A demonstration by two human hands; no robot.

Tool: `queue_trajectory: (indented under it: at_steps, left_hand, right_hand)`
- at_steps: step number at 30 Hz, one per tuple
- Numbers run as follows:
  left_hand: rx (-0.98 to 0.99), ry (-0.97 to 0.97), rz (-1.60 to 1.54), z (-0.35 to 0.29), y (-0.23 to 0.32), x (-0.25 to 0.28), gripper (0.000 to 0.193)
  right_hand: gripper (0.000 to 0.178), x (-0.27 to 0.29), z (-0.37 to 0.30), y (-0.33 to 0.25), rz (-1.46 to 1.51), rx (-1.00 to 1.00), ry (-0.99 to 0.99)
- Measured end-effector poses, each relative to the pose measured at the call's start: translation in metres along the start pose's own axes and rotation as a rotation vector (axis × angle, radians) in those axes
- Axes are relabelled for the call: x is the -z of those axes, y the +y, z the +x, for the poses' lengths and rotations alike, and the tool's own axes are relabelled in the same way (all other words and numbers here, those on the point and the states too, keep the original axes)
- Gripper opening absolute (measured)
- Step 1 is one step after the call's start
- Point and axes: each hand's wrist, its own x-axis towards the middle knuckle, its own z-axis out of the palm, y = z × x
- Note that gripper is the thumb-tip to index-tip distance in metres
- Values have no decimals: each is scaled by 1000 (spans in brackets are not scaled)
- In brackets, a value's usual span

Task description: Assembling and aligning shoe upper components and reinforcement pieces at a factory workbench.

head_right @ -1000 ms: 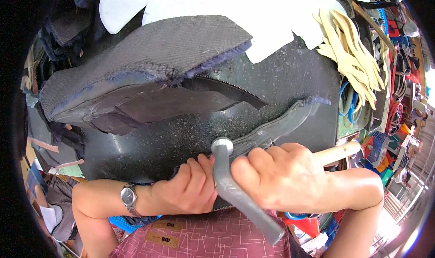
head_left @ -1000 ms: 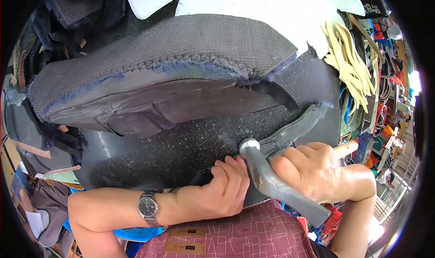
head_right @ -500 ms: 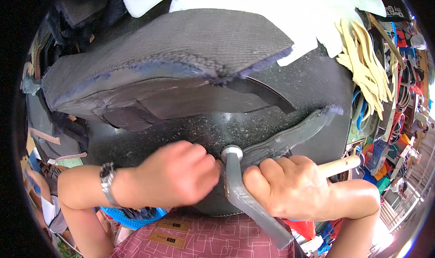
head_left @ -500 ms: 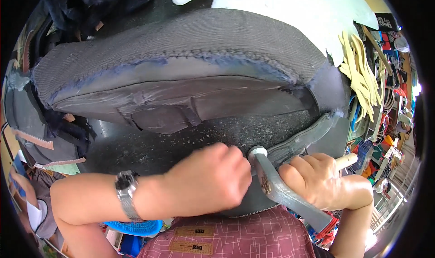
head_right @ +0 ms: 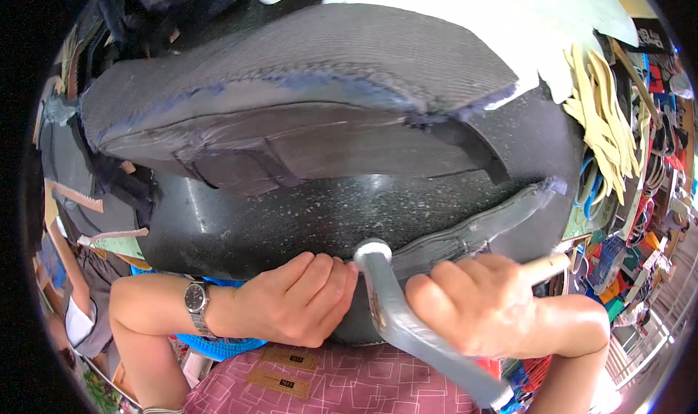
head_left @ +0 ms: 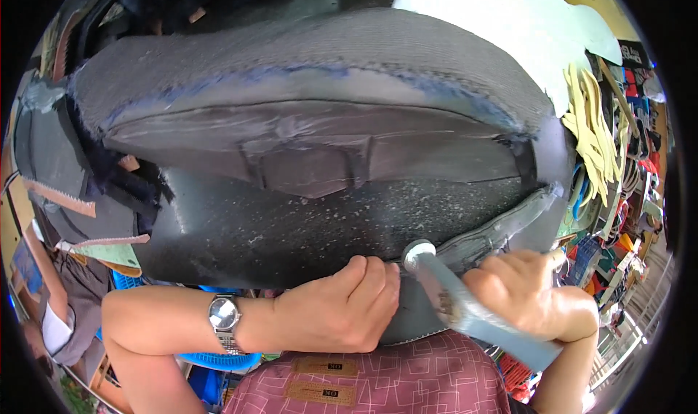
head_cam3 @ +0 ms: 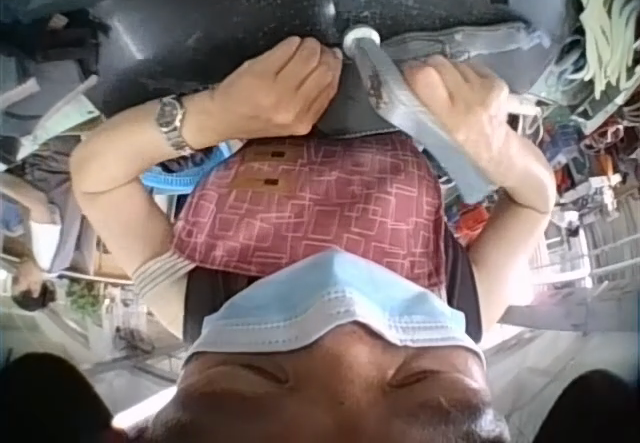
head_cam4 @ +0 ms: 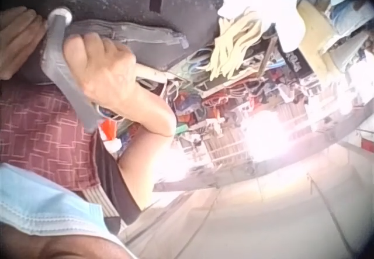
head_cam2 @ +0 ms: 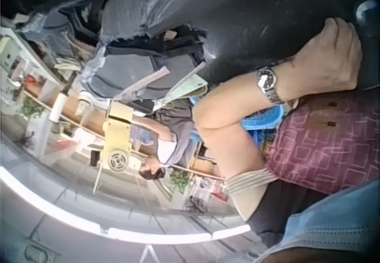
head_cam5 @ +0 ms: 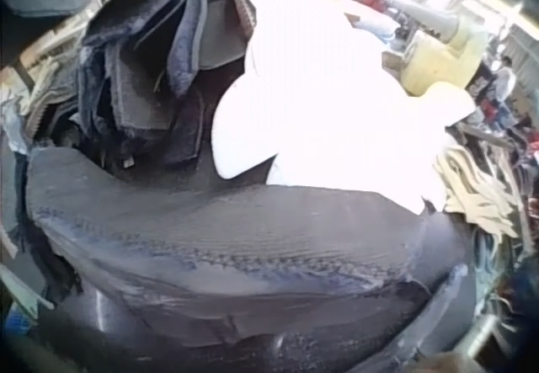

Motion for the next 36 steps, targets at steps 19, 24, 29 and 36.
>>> queue_trajectory:
  at_steps: [19, 24, 29, 36]
  left_hand:
    - [437, 278, 12, -14, 41, -17, 19]
    - [101, 205, 639, -6, 41, -32, 6]
    - [-84, 101, 851, 0, 42, -31, 11]
    - [-173, -21, 898, 0, 44, -25, 15]
  right_hand:
    - [24, -11, -5, -17, -25, -78, 82]
    - [26, -4, -3, -11, -13, -45, -6]
    - [31, 0, 3, -7, -30, 62, -60]
    - [25, 0, 9, -12, -143, 131, 20]
